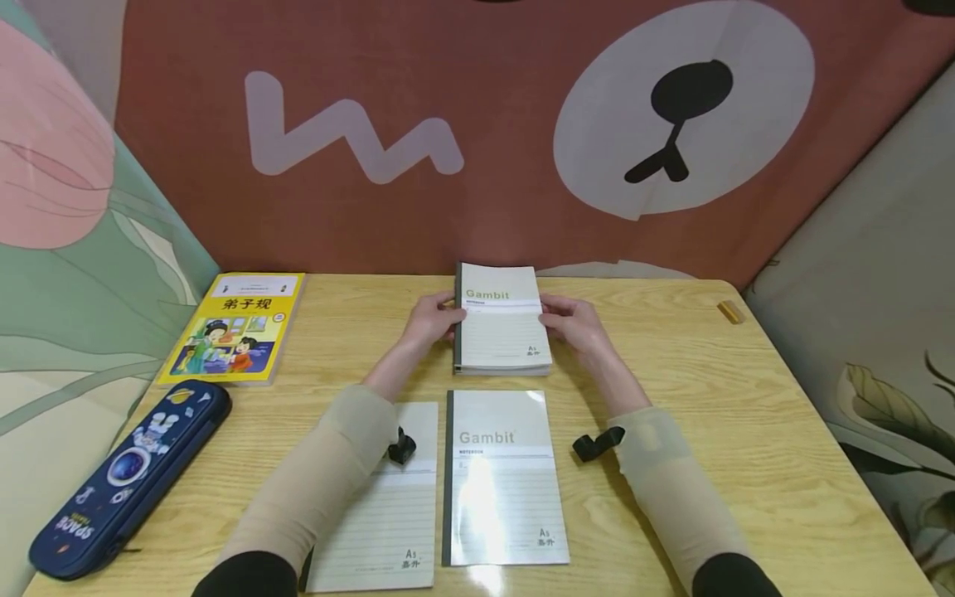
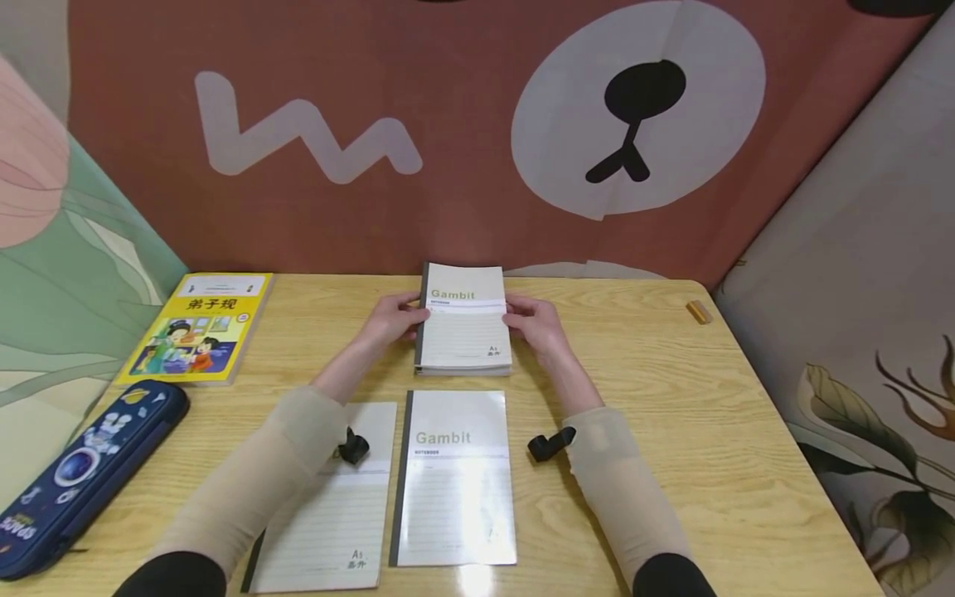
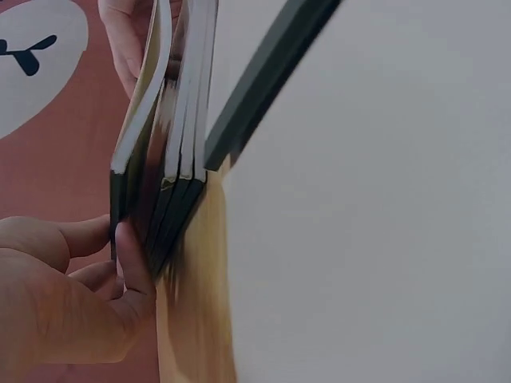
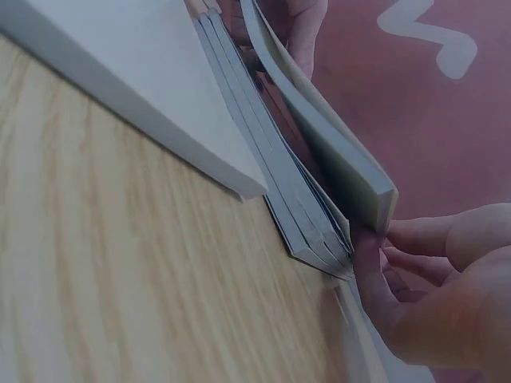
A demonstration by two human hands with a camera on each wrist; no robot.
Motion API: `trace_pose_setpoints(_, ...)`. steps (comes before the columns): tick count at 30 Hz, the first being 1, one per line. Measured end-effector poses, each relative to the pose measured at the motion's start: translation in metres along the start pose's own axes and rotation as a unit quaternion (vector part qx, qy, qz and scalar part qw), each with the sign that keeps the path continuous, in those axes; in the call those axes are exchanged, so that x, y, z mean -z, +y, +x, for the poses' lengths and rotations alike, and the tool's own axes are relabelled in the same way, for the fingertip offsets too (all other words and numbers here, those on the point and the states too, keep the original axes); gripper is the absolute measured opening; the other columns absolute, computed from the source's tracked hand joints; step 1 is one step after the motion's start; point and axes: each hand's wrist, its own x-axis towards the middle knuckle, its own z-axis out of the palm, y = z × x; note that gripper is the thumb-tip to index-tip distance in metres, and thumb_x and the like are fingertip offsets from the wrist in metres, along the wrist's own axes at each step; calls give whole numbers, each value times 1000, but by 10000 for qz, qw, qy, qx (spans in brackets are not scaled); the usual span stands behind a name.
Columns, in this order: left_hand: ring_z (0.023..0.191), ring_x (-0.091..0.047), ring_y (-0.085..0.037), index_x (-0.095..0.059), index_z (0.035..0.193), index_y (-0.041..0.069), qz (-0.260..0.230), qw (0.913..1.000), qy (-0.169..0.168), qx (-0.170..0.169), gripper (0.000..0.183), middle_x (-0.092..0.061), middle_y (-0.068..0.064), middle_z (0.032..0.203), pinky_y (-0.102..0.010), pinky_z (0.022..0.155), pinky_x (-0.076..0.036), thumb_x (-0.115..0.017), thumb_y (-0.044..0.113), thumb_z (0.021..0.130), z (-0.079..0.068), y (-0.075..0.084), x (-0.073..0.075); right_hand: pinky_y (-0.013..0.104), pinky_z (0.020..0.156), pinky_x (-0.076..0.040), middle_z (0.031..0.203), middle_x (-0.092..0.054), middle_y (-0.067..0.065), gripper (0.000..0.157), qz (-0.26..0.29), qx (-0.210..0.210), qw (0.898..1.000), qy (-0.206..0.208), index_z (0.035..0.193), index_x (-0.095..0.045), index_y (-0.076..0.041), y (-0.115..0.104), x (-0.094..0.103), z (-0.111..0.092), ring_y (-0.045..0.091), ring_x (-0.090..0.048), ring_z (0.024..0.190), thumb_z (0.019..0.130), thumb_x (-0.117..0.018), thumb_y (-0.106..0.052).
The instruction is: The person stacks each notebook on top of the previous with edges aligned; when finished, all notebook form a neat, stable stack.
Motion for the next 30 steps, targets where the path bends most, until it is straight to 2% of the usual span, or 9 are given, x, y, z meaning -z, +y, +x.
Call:
trace_pose_setpoints(5,74,-56,-10,-43,157,10,383,9993,-10,-27,59,-60,-17,121,-21,68,-53,-62,12,101,1,-2,-2,16,76,-54,136,-60,22,52,-409,107,9990,134,149,-52,-1,-1,0,-2,1,-62,84,98,-64,-1)
trace_pose_setpoints(8,74,-56,-11,-42,157,9,600,9982,21,-42,60,-61,-18,124,-20,67,-52,-62,13,101,1,-1,-3,16,74,-52,141,-58,26,52,-593,146,9980,159,149,-52,-1,-2,-1,-3,0,-61,81,98,-63,-2)
trace_pose_setpoints(11,80,-58,-13,-41,157,10,810,9967,25,-56,60,-61,-18,127,-21,70,-53,-61,14,101,2,-1,-3,16,71,-51,141,-59,27,51,-712,125,9972,185,149,-52,-2,-3,-2,-4,0,-60,79,99,-63,-2)
trace_pose_setpoints(19,112,-60,-23,-38,159,11,1095,9940,-56,-11,61,-53,-18,150,-30,87,-57,-59,17,102,5,-3,-5,17,72,-49,145,-57,23,53,-920,12,9957,64,153,-48,-5,-2,-2,-6,3,-59,85,101,-60,-5)
trace_pose_setpoints(26,106,-62,-22,-37,159,11,1275,9918,-66,-33,61,-52,-17,154,-27,83,-57,-58,18,103,5,-3,-5,19,72,-48,150,-55,21,54,-1091,-65,9940,-39,155,-45,-6,0,-1,-5,8,-59,93,102,-59,-7)
trace_pose_setpoints(30,93,-61,-19,-36,159,10,1375,9905,-60,-19,61,-46,-14,160,-22,75,-54,-58,18,103,5,-2,-5,18,76,-50,150,-55,21,54,-1139,-38,9934,-89,155,-45,-4,1,-2,-3,13,-60,103,102,-59,-7)
